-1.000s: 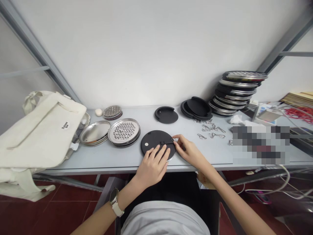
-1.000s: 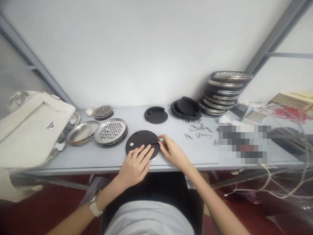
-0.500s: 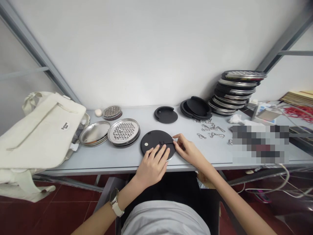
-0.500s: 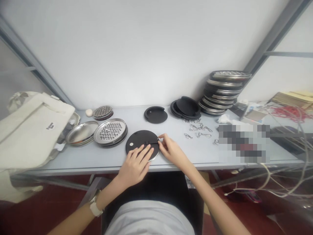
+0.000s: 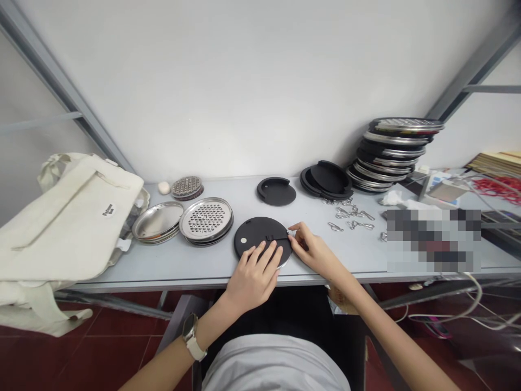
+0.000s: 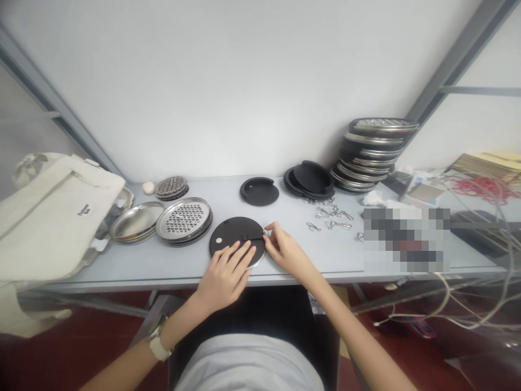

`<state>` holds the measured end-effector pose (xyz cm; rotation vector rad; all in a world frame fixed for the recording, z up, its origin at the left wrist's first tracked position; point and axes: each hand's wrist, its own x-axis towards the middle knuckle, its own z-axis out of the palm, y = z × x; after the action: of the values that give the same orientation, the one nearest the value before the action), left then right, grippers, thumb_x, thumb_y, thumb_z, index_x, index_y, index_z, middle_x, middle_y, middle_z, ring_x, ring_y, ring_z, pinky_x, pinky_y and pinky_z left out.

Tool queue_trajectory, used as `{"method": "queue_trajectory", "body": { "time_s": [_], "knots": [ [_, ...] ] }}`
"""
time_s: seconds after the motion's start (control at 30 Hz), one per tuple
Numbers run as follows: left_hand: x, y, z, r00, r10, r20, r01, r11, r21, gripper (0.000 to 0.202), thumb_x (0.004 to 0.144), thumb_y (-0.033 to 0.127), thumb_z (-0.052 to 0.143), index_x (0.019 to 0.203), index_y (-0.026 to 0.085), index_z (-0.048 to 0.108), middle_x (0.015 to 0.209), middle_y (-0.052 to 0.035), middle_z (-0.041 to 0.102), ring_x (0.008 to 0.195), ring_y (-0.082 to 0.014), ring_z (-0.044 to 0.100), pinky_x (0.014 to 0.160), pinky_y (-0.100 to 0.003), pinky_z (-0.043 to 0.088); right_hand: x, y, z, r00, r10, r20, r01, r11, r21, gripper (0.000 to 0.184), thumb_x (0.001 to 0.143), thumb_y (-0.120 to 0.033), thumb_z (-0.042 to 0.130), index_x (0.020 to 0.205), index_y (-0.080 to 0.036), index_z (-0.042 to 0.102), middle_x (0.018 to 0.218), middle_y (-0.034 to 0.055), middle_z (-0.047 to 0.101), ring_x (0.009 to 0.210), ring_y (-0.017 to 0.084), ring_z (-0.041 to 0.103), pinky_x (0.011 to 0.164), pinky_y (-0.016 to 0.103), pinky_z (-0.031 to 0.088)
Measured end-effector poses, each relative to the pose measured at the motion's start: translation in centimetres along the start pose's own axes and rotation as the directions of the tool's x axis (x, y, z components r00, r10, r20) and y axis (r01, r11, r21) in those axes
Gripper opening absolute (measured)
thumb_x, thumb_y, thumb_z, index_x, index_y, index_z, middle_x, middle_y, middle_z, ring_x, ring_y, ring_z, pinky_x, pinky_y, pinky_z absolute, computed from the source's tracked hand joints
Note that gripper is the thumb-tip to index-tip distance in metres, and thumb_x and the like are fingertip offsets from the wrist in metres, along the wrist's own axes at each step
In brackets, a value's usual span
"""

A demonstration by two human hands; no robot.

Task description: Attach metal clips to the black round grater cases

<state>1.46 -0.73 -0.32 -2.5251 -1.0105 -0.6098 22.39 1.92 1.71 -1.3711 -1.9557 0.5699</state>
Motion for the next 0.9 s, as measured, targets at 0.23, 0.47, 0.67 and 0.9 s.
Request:
{"method": "queue_trajectory", "body": {
  "time_s": [0.23, 0.47, 0.67, 0.9],
  "knots": [
    [0.0, 0.0, 0.0, 1.0, 0.004, 0.004, -0.004, 1.0, 0.017, 0.049, 0.095, 0.031, 0.047, 0.142, 0.017, 0.044, 0.146, -0.0062, 0.044, 0.129, -0.0247, 0.045, 0.102, -0.038, 0.037, 0.0, 0.1, 0.0, 1.0, -0.007, -0.009, 0.007, 1.0, 0.01, 0.012, 0.097, -0.031, 0.038, 0.096, -0.023, 0.046, 0.065, -0.0032, 0.052, 0.058, 0.016, 0.054, 0.061, 0.027, 0.044],
    [-0.1, 0.0, 0.1, 1.0, -0.005, 0.005, 0.005, 1.0, 0.011, 0.049, 0.096, 0.031, 0.046, 0.142, 0.017, 0.043, 0.147, -0.0061, 0.043, 0.129, -0.025, 0.045, 0.102, -0.038, 0.037, 0.0, 0.6, 0.2, 0.999, -0.01, -0.046, 0.013, 0.999, 0.048, 0.015, 0.098, -0.035, 0.04, 0.103, -0.023, 0.048, 0.067, -0.0026, 0.054, 0.06, 0.016, 0.055, 0.064, 0.028, 0.047],
    [-0.1, 0.0, 0.2, 1.0, -0.009, 0.004, 0.009, 1.0, 0.004, 0.048, 0.097, 0.031, 0.044, 0.142, 0.016, 0.043, 0.147, -0.0056, 0.042, 0.129, -0.0252, 0.045, 0.102, -0.038, 0.036, 0.1, 1.0, 0.3, 0.995, -0.024, -0.097, 0.03, 0.997, 0.064, 0.018, 0.096, -0.032, 0.044, 0.111, -0.022, 0.045, 0.083, 0.0033, 0.061, 0.076, 0.019, 0.062, 0.075, 0.032, 0.051],
    [-0.1, 0.0, 0.1, 1.0, -0.006, 0.008, 0.006, 1.0, 0.005, 0.048, 0.097, 0.031, 0.044, 0.142, 0.016, 0.043, 0.147, -0.0056, 0.043, 0.129, -0.025, 0.045, 0.102, -0.038, 0.037, 0.1, 0.8, 0.0, 0.987, -0.049, -0.152, 0.059, 0.997, 0.059, 0.025, 0.096, -0.029, 0.043, 0.12, -0.022, 0.043, 0.094, 0.0069, 0.062, 0.091, 0.022, 0.063, 0.085, 0.038, 0.05]
  ]
}}
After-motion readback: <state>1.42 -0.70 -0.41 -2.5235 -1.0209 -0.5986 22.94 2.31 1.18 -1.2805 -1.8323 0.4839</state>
